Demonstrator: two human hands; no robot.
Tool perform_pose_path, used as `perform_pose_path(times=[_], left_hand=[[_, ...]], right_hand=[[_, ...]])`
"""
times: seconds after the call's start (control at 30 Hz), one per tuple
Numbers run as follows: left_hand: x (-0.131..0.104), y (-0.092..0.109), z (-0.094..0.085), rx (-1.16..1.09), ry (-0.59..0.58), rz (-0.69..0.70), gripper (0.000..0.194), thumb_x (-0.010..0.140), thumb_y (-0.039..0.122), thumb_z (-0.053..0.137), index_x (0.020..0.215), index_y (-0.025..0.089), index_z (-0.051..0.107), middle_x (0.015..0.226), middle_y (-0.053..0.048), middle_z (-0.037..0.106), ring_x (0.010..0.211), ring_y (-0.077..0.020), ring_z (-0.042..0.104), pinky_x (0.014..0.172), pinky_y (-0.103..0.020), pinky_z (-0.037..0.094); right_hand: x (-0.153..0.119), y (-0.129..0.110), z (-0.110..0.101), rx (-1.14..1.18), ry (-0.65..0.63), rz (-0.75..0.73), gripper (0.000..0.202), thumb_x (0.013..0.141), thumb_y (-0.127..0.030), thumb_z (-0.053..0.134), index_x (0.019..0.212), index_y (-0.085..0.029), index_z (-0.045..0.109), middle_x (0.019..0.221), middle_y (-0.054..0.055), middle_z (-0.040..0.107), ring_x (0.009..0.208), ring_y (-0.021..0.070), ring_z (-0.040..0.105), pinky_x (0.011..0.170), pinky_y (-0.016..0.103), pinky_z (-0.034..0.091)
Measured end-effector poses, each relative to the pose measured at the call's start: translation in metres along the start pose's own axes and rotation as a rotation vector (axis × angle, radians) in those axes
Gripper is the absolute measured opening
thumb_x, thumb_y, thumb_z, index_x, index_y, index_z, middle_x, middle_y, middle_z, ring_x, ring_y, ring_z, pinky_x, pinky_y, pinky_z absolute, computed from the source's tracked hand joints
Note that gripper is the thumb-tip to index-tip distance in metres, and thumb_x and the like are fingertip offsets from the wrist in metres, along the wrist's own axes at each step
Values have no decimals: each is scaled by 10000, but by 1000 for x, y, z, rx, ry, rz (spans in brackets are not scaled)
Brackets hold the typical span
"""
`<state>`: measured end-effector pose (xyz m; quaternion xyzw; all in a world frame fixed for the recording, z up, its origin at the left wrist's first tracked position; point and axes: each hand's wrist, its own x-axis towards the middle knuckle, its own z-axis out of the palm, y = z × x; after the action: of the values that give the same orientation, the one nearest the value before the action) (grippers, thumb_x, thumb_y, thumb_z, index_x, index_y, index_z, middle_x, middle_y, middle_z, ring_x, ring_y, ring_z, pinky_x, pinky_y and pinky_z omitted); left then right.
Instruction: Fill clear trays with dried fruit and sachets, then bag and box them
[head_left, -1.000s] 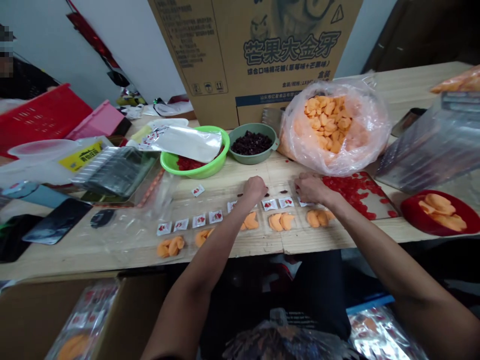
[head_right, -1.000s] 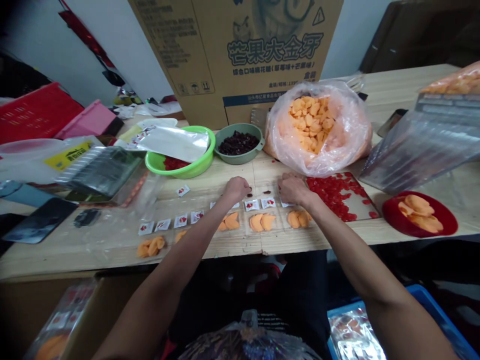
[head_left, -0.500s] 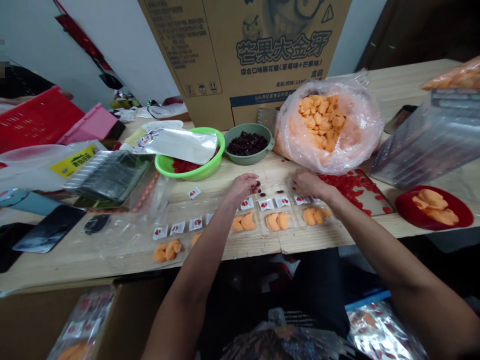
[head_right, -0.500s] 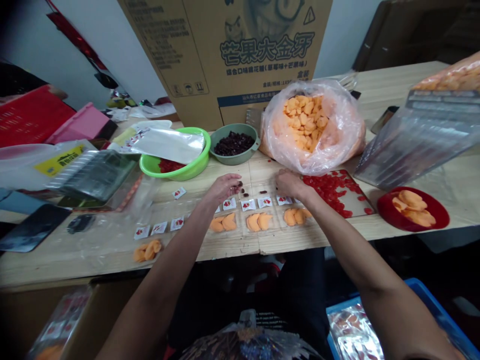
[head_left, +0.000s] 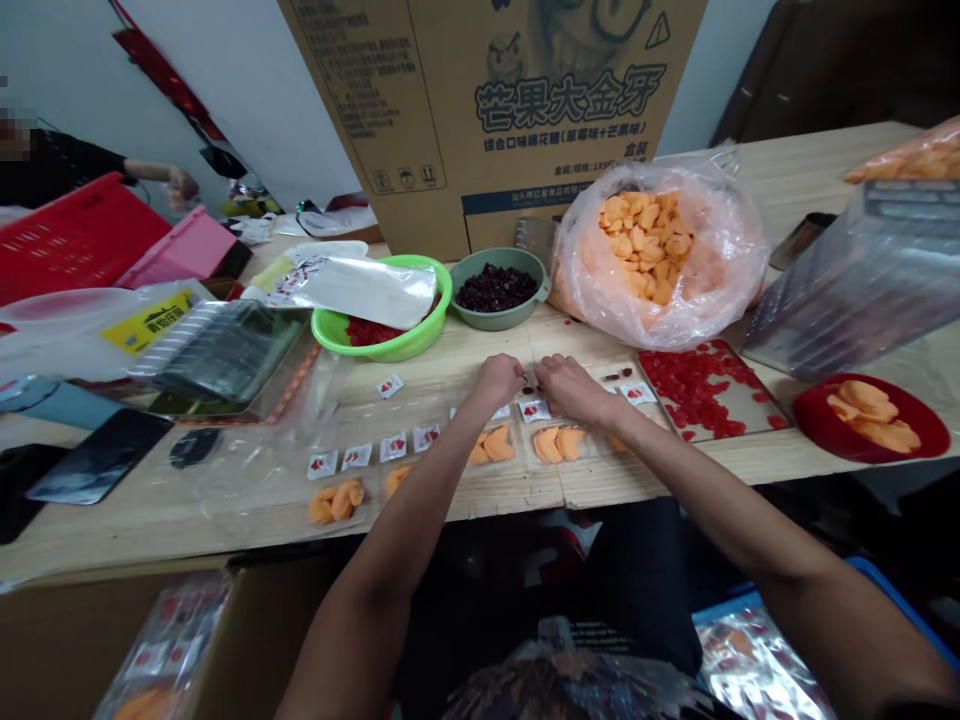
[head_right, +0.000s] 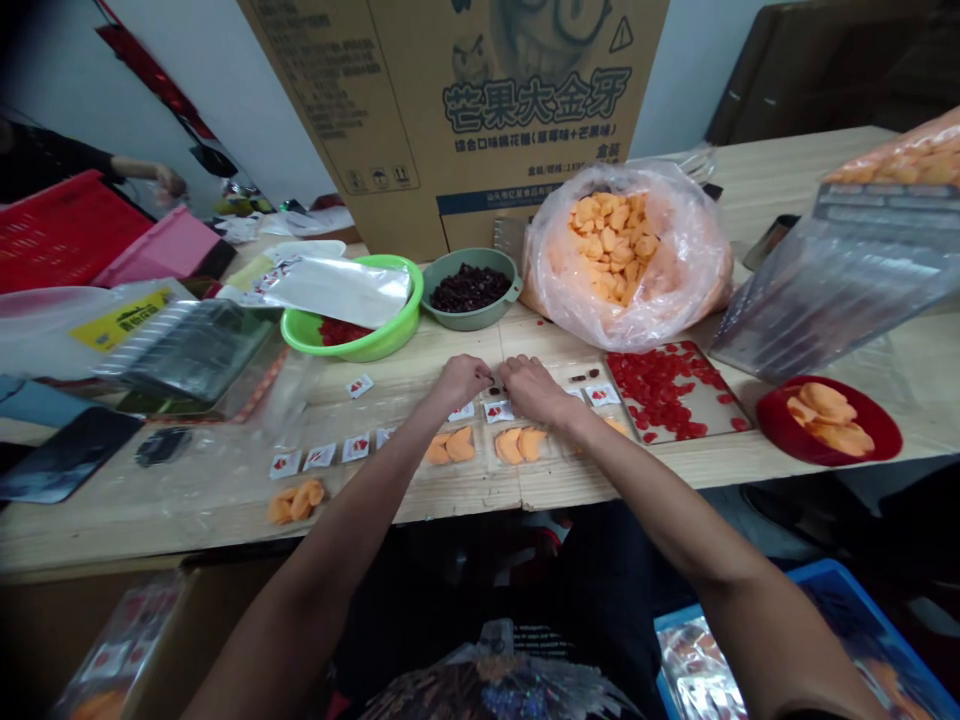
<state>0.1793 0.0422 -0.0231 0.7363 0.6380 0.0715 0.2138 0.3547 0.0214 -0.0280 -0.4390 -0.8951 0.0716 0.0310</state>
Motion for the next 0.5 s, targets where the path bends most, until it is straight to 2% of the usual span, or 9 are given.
perform_pose_path(times=[0.1,0.2,0.33,0.4,0.5], left_hand=[[0,1,4,17,-24,13,184,826,155,659,930,171,810,1009,-115,787,999,-236,702,913,-302,500],[0,2,7,3,-11,6,194,833,144,646,936,158,809,1021,-142,781,1028,-253,698,946,-324,494],[0,1,8,-65,24,-26,158,829,176,675,926,140,794,970,-125,779,943,-228,699,883,-304,506],[0,-4,5,-257,61,-61,133,829,217,699,901,129,768,863,-84,760,803,-181,675,764,-268,501],[-5,-16,-4,-871,51,-125,138,798,266,734,807,137,686,630,2,626,557,-101,529,570,-224,408]], right_hand=[[1,-4,-1,-75,-10,-47,273,880,-95,555,1135,-93,652,1156,187,644,1080,303,554,936,379,376],[2,1,-2,-82,-43,-51,232,898,-123,556,1087,-99,689,1119,180,657,1070,308,570,935,381,384],[6,13,-5,15,-22,115,272,900,-101,529,1098,-102,716,1094,164,690,1018,273,618,883,326,406],[7,15,-5,78,13,171,317,905,-91,515,1162,-107,700,1111,150,696,1018,253,627,877,302,408],[9,7,-4,104,-9,160,323,907,-122,532,1195,-126,678,1137,141,685,1045,260,619,878,309,411]])
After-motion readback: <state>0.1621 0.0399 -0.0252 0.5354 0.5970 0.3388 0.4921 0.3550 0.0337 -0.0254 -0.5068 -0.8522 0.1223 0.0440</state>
